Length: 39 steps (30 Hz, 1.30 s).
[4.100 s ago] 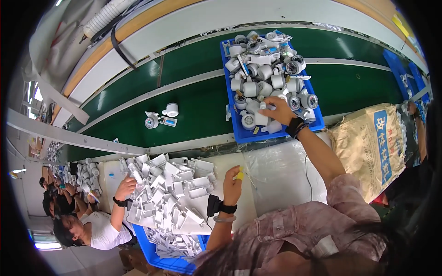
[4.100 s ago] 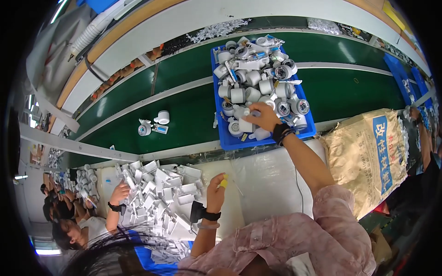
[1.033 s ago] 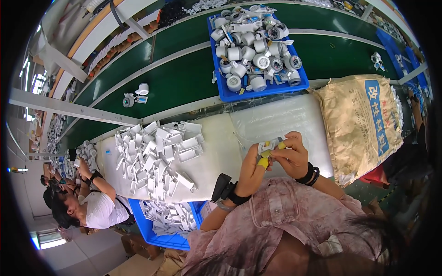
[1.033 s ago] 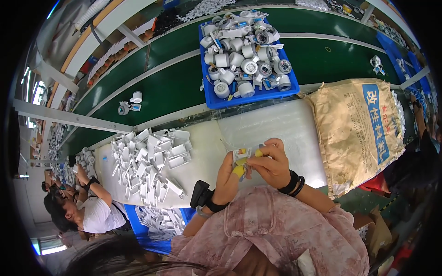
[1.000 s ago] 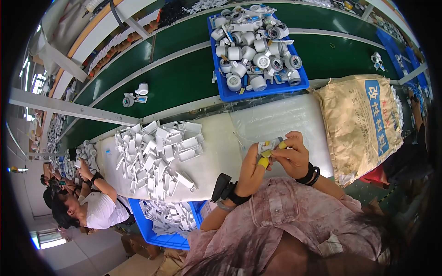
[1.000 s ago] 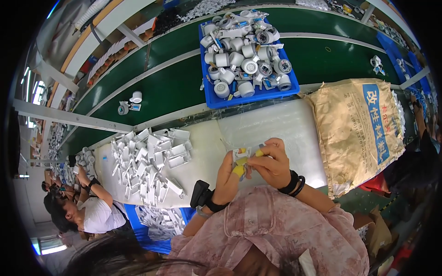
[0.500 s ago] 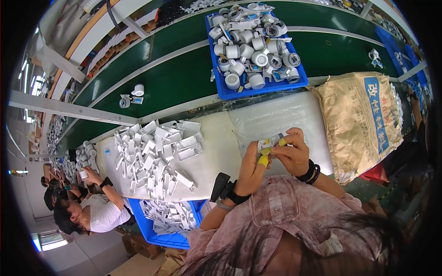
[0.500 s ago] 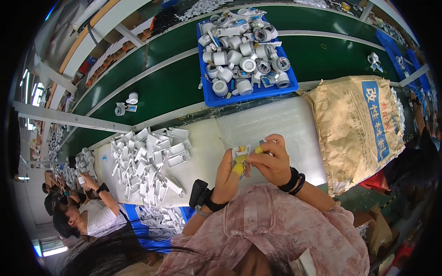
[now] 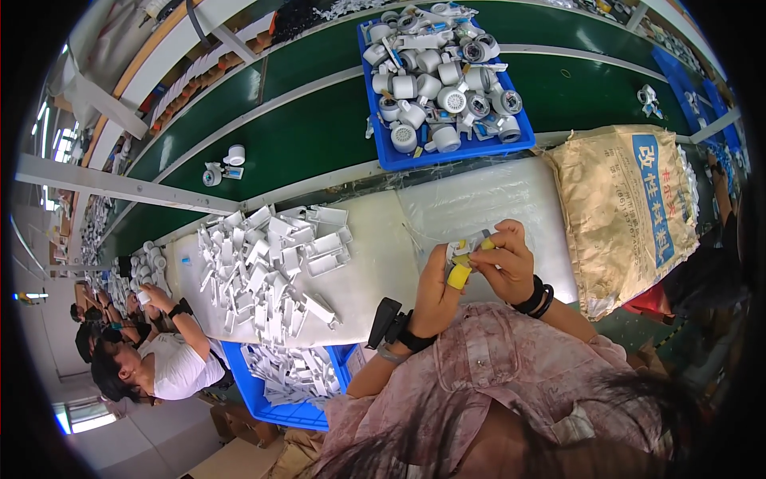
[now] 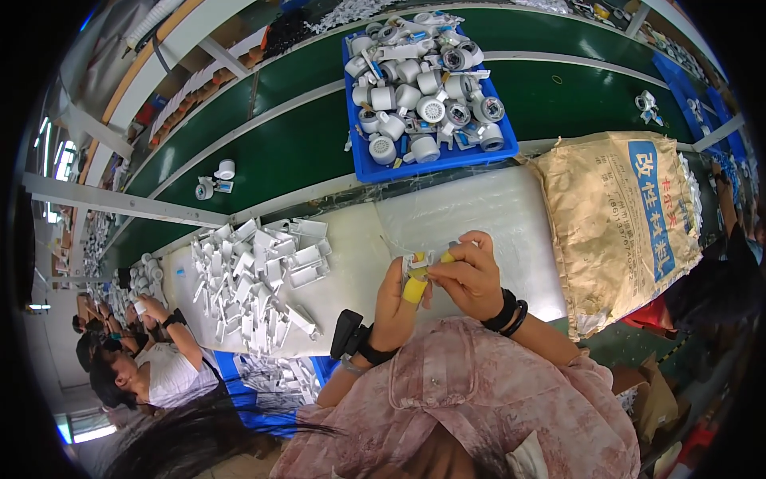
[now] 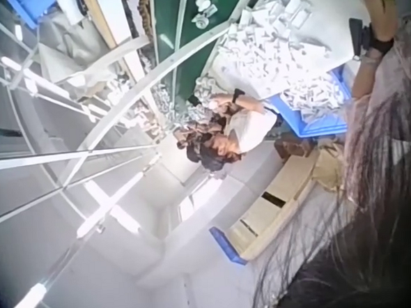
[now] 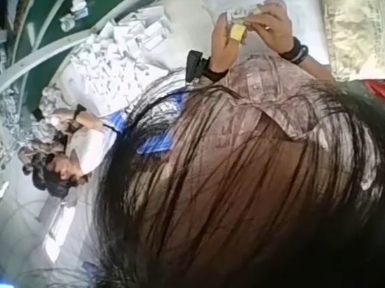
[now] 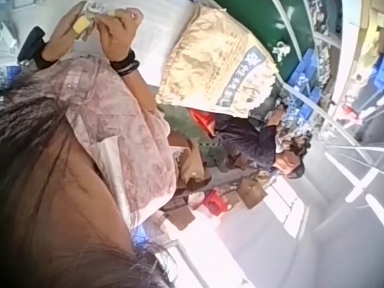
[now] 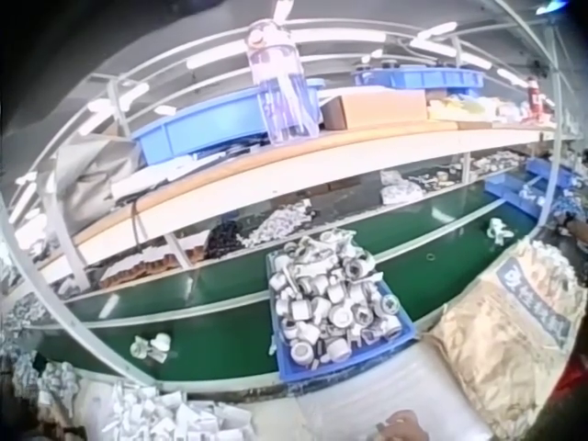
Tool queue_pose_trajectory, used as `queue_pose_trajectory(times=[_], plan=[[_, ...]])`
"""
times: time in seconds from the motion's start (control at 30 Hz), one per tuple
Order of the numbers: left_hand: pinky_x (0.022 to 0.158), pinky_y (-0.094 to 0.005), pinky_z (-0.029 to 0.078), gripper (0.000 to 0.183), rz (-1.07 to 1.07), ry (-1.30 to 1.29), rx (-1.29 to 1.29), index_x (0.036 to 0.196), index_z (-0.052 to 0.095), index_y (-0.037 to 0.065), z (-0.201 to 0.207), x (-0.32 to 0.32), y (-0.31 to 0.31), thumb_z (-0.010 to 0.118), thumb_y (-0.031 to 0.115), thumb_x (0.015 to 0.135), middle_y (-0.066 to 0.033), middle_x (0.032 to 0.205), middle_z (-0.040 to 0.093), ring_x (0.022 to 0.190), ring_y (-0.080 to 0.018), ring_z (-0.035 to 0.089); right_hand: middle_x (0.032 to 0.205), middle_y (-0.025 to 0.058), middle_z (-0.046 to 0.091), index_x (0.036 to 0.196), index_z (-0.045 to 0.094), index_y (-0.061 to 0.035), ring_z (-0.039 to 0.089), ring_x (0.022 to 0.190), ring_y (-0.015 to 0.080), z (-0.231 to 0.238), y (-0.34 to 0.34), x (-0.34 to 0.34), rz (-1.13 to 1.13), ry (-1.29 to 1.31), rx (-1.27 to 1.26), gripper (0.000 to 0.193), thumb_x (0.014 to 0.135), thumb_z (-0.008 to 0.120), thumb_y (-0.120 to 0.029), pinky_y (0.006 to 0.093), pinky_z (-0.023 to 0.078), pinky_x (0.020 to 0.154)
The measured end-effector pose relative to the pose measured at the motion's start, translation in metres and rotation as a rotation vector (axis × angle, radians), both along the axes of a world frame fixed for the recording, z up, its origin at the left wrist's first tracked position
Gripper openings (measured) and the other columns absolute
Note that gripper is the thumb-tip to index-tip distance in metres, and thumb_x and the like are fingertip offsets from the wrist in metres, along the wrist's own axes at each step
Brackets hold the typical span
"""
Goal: The person assembles a handheld fan by pressing a battery into a white plastic housing and attaching a circular fan head. They then fit a cover over the battery and place the completed unit into a blue bin.
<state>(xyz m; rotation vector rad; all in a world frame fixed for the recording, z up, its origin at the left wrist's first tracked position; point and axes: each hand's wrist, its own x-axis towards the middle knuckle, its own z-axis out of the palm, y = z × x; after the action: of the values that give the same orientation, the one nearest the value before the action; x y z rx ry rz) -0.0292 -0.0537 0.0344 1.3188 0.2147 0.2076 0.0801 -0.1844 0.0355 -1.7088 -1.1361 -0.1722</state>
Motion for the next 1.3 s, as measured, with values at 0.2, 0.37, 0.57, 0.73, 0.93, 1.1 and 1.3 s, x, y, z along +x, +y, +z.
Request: queue_pose_trajectory(times=[0.2, 0.37, 0.57, 0.73, 0.93, 1.1, 1.3], plan=[[0.06, -0.0222, 0.043, 0.018, 0.046, 0.005, 0.041, 0.112, 0.047, 0.001, 0.004, 0.002, -0.002, 0.043, 0.009, 0.096, -0.0043, 0.089, 0.054, 0.072, -0.0084, 0.051, 0.08, 0.0, 0.058, 0.089, 0.069, -0.0125, 0.053, 0.075, 0.0166, 0.0, 0.0, 0.002, 0.015, -0.007, -0.001, 0.023, 0.069, 0.074, -0.001, 0.0411, 0.036, 0.092], [0.059, -0.0217, 0.043, 0.016, 0.1, 0.021, 0.194, 0.107, 0.049, 0.001, 0.001, 0.002, -0.001, 0.042, 0.007, 0.094, -0.0032, 0.082, 0.055, 0.068, -0.0083, 0.051, 0.081, 0.0019, 0.058, 0.09, 0.068, -0.0102, 0.053, 0.075, 0.018, 0.002, 0.002, -0.001, 0.013, -0.04, -0.016, 0.025, 0.069, 0.072, 0.002, 0.042, 0.037, 0.091], [0.058, -0.0211, 0.043, 0.017, 0.106, 0.061, 0.345, 0.108, 0.05, 0.002, -0.004, 0.004, -0.001, 0.043, 0.006, 0.093, -0.0023, 0.08, 0.054, 0.068, -0.0078, 0.051, 0.081, 0.0052, 0.055, 0.089, 0.065, -0.007, 0.054, 0.075, 0.023, 0.014, 0.007, 0.003, 0.034, -0.145, -0.051, 0.027, 0.065, 0.074, 0.002, 0.0419, 0.043, 0.083], [0.059, -0.021, 0.043, 0.02, 0.022, 0.067, 0.165, 0.112, 0.049, 0.001, -0.002, 0.004, -0.002, 0.043, 0.006, 0.094, -0.0022, 0.083, 0.054, 0.072, -0.0076, 0.052, 0.08, 0.0055, 0.056, 0.086, 0.065, -0.0071, 0.056, 0.072, 0.0225, 0.015, 0.005, 0.015, 0.101, -0.233, -0.008, 0.024, 0.065, 0.075, -0.004, 0.0374, 0.047, 0.077], [0.059, -0.021, 0.044, 0.023, 0.029, 0.067, 0.141, 0.115, 0.051, 0.001, 0.001, 0.003, -0.003, 0.042, 0.002, 0.093, -0.003, 0.087, 0.053, 0.073, -0.0077, 0.052, 0.077, 0.0043, 0.055, 0.086, 0.064, -0.0062, 0.056, 0.07, 0.0222, 0.015, 0.003, 0.018, 0.191, -0.256, -0.007, 0.023, 0.065, 0.075, -0.002, 0.0388, 0.049, 0.078], [0.059, -0.0206, 0.044, 0.022, 0.058, 0.057, 0.141, 0.112, 0.053, 0.0, 0.002, 0.002, -0.005, 0.043, 0.001, 0.093, -0.0031, 0.088, 0.053, 0.072, -0.0074, 0.052, 0.076, 0.0052, 0.053, 0.085, 0.063, -0.0042, 0.054, 0.066, 0.0211, 0.016, 0.005, 0.013, 0.147, -0.269, 0.03, 0.023, 0.065, 0.074, 0.001, 0.0407, 0.05, 0.08], [0.056, -0.021, 0.042, 0.018, 0.094, 0.045, 0.189, 0.109, 0.054, 0.0, 0.009, 0.004, -0.007, 0.044, 0.005, 0.095, -0.0022, 0.077, 0.054, 0.065, -0.0072, 0.051, 0.073, 0.0049, 0.051, 0.087, 0.062, -0.0041, 0.054, 0.064, 0.0204, 0.018, 0.004, 0.012, 0.134, -0.285, 0.017, 0.023, 0.067, 0.074, 0.0, 0.042, 0.051, 0.082]])
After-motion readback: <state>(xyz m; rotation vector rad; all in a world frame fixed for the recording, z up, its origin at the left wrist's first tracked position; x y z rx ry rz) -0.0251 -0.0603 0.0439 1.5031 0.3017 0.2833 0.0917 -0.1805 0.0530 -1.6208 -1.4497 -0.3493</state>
